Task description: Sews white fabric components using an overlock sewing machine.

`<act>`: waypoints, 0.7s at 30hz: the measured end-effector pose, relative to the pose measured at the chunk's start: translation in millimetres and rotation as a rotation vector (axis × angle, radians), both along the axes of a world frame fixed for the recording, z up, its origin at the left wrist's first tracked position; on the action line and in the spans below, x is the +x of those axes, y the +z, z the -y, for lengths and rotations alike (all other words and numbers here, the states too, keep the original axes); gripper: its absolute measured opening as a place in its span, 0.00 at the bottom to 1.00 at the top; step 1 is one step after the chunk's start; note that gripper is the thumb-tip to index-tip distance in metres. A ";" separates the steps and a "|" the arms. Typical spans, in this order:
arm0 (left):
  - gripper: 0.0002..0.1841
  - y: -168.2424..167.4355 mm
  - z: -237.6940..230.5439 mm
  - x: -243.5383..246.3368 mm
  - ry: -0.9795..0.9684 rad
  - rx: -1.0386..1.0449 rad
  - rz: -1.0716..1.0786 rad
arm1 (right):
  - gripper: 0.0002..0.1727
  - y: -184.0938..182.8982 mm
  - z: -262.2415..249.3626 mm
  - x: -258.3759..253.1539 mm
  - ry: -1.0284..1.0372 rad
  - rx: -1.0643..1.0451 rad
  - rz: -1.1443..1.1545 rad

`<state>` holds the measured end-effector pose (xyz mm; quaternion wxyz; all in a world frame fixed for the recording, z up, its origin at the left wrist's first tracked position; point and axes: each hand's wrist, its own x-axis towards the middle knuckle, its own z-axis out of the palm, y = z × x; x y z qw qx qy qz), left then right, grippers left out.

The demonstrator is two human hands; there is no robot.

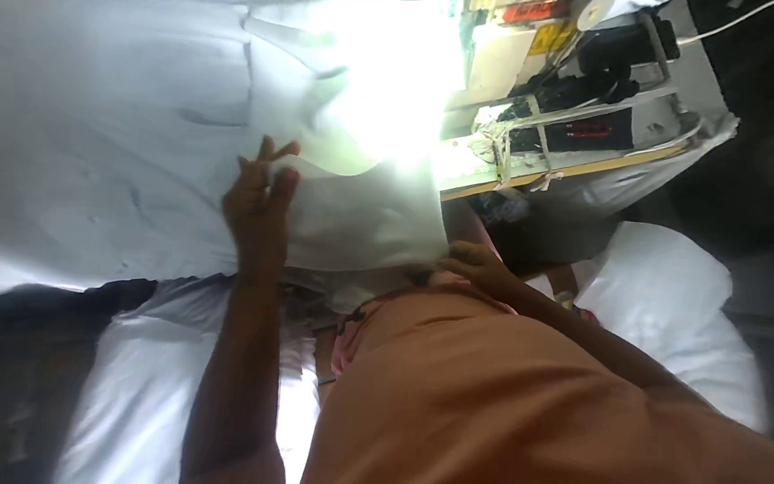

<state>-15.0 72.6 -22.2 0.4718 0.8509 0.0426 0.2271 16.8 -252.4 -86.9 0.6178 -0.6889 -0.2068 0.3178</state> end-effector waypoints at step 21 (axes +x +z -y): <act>0.10 -60.8 133.6 -44.3 -0.338 0.570 0.362 | 0.05 27.7 10.0 -38.1 -0.182 0.167 -0.118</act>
